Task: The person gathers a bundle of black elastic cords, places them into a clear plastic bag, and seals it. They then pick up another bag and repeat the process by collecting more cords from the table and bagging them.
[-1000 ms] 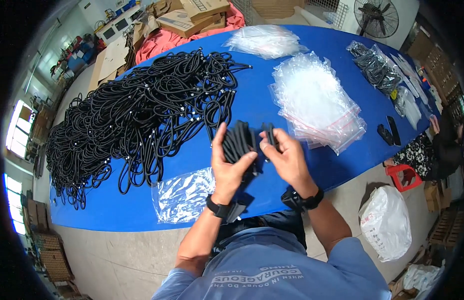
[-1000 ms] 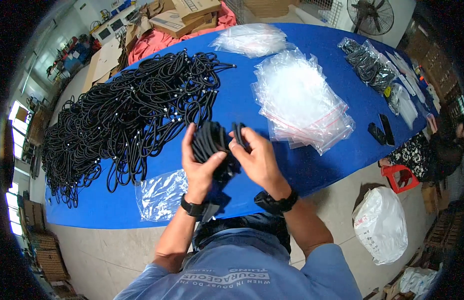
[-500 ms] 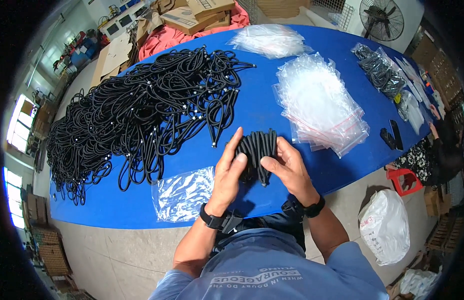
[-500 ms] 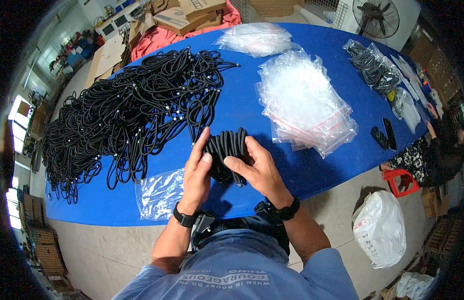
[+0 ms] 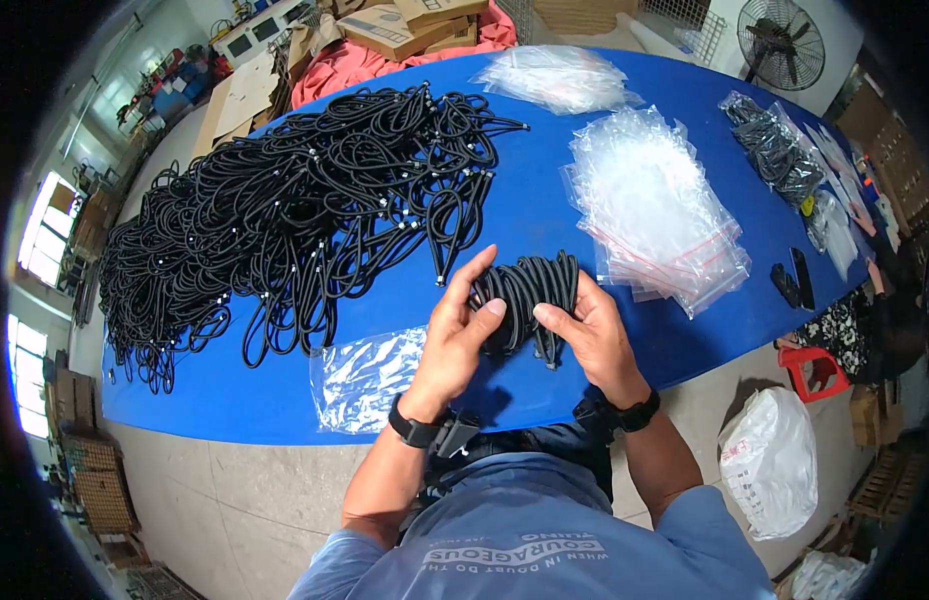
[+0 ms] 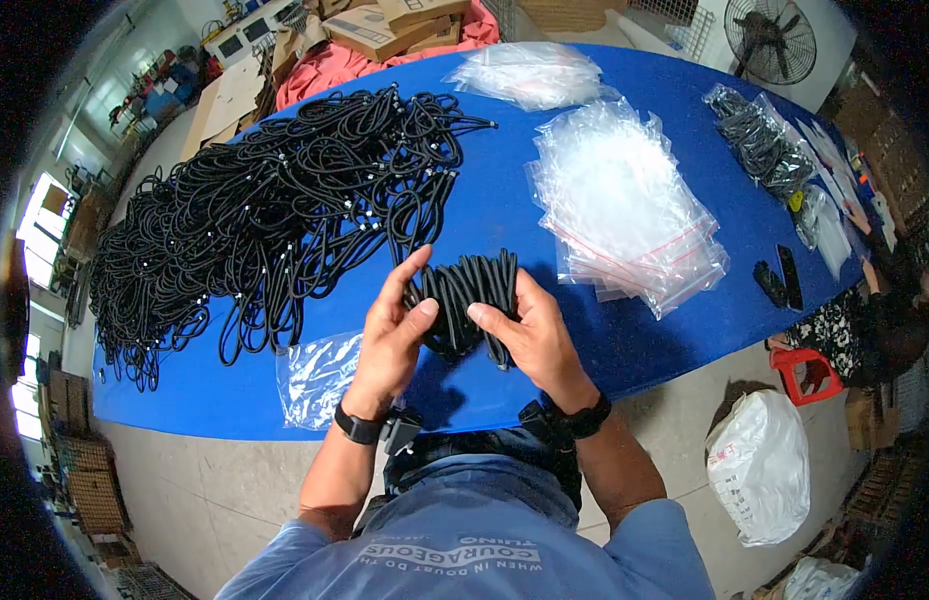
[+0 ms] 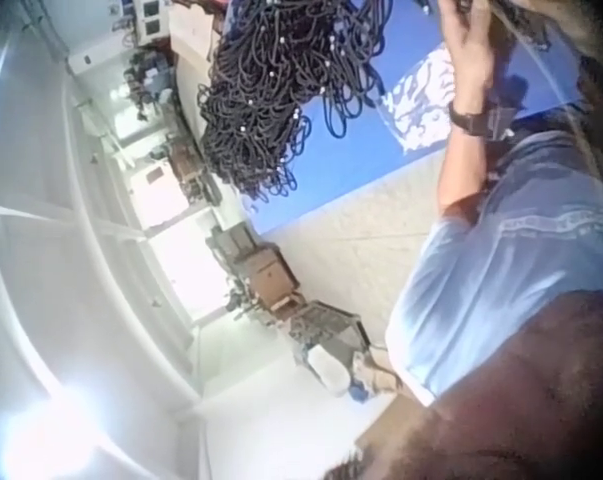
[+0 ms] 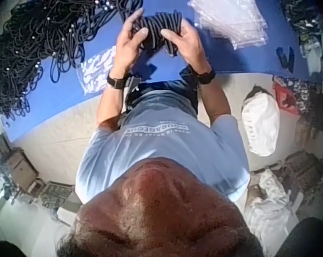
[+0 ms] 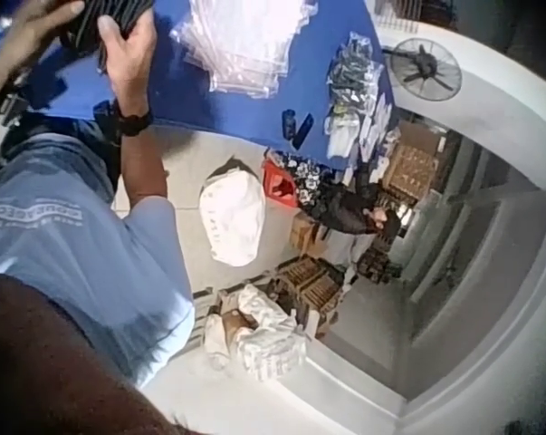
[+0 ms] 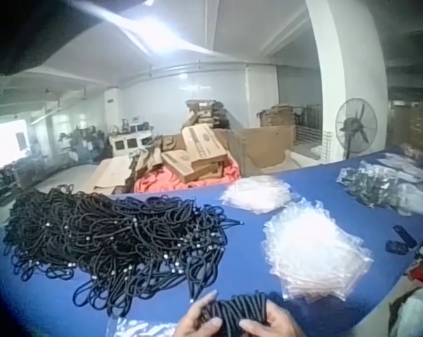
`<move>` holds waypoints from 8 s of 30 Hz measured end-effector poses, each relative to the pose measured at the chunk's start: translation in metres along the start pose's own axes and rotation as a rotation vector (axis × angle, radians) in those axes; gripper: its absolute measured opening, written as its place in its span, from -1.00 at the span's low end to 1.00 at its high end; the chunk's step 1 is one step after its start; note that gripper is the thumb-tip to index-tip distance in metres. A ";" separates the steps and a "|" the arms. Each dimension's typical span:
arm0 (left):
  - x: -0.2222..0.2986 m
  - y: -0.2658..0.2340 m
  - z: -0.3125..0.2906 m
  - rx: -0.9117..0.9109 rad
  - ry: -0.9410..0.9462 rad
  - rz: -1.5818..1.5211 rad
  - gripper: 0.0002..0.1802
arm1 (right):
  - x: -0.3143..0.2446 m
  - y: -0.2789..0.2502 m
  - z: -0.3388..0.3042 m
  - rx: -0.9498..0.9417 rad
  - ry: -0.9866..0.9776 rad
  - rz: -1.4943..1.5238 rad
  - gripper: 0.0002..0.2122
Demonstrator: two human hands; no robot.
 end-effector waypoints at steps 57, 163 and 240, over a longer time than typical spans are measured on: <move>-0.031 -0.003 0.021 -0.002 0.005 -0.558 -0.37 | 0.005 0.007 0.008 0.012 -0.071 0.077 -0.58; -0.078 -0.010 -0.008 -0.308 -0.279 -0.271 -0.06 | -0.009 -0.001 0.000 -0.415 0.055 -0.042 -0.47; -0.059 0.001 0.016 -0.153 0.186 0.406 0.42 | 0.037 0.016 -0.009 0.469 -0.413 -0.507 -0.32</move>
Point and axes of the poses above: each hand's wrist, its own z-axis towards the middle knuckle, its own y-axis out of the palm, x = y × z, the point moved 3 cm from there along z, towards the middle knuckle, and after that the axes turned 2 degrees about -z, right-handed, at the moved point
